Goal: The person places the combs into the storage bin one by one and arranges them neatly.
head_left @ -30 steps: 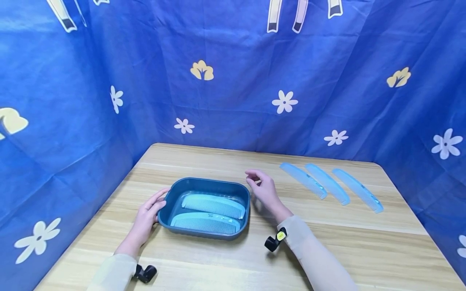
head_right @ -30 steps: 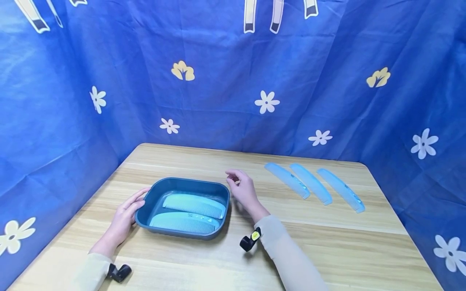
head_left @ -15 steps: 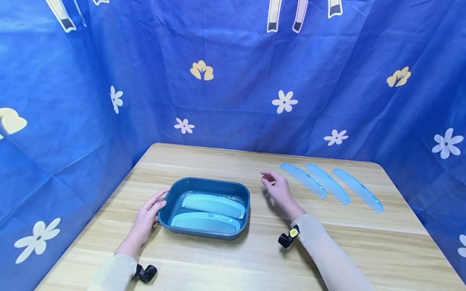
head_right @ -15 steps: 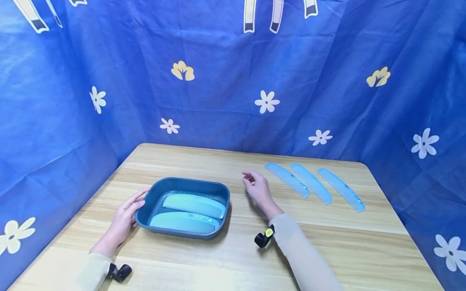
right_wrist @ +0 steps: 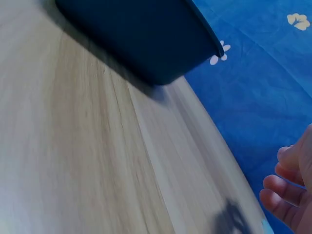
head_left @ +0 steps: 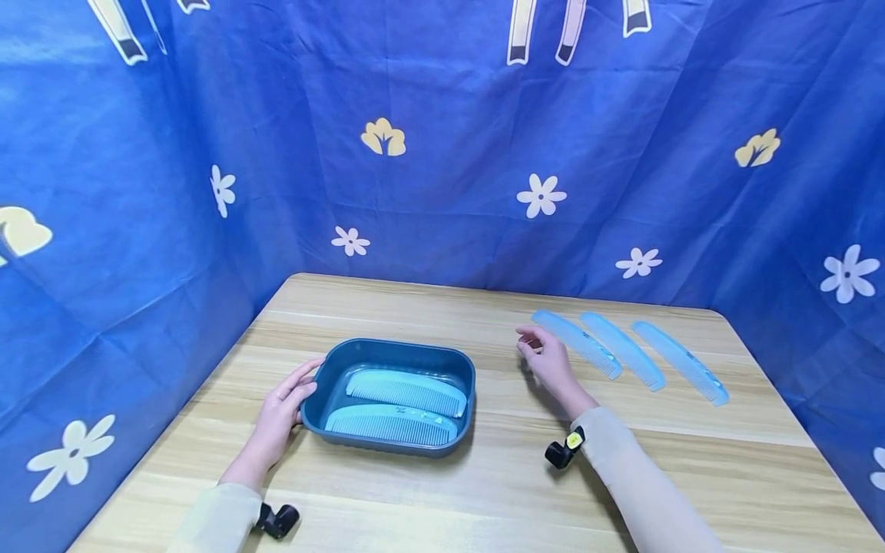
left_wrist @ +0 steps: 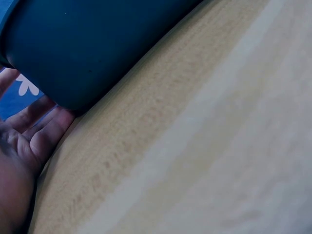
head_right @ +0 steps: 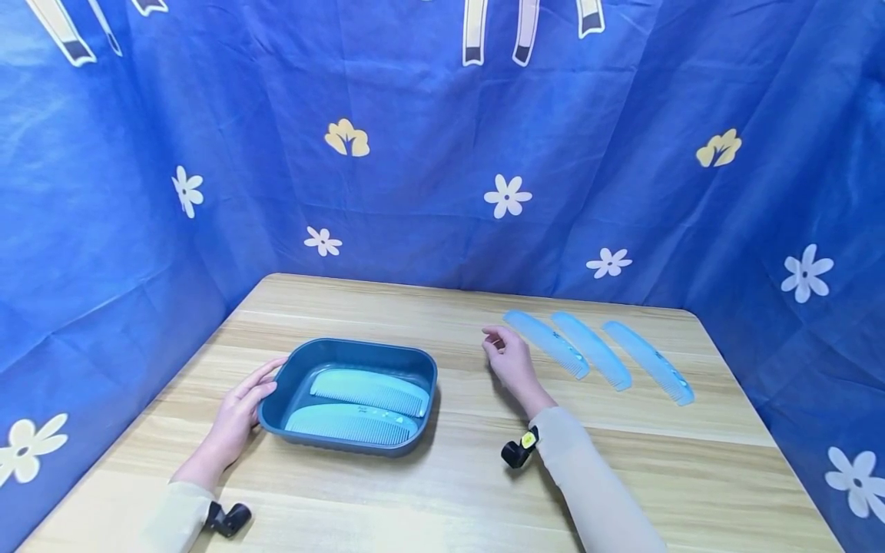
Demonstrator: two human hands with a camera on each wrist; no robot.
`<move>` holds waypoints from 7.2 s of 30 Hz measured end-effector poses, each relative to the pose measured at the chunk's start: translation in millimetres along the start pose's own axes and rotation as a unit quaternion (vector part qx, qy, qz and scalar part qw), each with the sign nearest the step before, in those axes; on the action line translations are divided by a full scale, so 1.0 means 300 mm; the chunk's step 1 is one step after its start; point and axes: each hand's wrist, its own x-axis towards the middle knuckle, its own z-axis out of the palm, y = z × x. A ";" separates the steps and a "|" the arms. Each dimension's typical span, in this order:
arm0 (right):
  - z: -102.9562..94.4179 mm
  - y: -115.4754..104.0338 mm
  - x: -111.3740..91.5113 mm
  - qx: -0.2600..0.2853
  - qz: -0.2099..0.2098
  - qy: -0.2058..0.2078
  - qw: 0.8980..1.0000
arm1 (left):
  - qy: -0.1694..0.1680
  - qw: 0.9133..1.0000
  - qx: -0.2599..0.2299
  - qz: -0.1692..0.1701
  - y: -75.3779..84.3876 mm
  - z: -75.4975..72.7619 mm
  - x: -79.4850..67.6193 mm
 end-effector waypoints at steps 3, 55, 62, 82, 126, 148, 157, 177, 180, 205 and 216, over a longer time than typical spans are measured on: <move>-0.016 0.017 0.005 -0.007 0.005 0.003 1.000 | 0.002 1.000 0.000 -0.003 0.000 0.001 -0.001; -0.311 0.188 0.086 -0.250 0.099 -0.057 0.962 | 0.004 1.000 0.007 -0.002 0.004 0.002 -0.009; -0.308 0.202 0.090 -0.262 0.105 -0.068 0.957 | 0.005 1.000 0.013 -0.004 0.006 0.003 -0.008; -0.328 0.191 0.126 -0.258 0.126 -0.141 0.947 | 0.005 1.000 0.005 -0.002 0.002 0.003 -0.004; -0.272 0.092 0.069 -0.137 0.074 -0.061 0.986 | 0.003 1.000 0.013 -0.007 0.004 0.005 -0.008; -0.200 -0.007 0.058 -0.099 0.045 -0.044 0.993 | 0.003 1.000 0.008 -0.009 -0.004 -0.003 -0.002; -0.175 -0.062 0.047 -0.078 0.018 -0.040 0.996 | 0.003 1.000 0.007 -0.004 0.000 -0.002 -0.001; -0.126 -0.160 -0.008 -0.037 0.012 -0.062 0.997 | 0.001 1.000 0.005 0.006 -0.005 0.001 -0.008; -0.120 -0.175 -0.016 -0.029 0.004 -0.063 0.998 | 0.001 1.000 0.005 0.008 -0.008 0.001 -0.007; -0.043 -0.283 -0.065 0.020 -0.035 -0.109 0.993 | 0.007 1.000 0.011 0.007 -0.016 0.001 -0.005; 0.019 -0.331 -0.069 0.054 -0.027 -0.123 0.991 | 0.001 1.000 0.014 0.006 -0.013 0.000 -0.004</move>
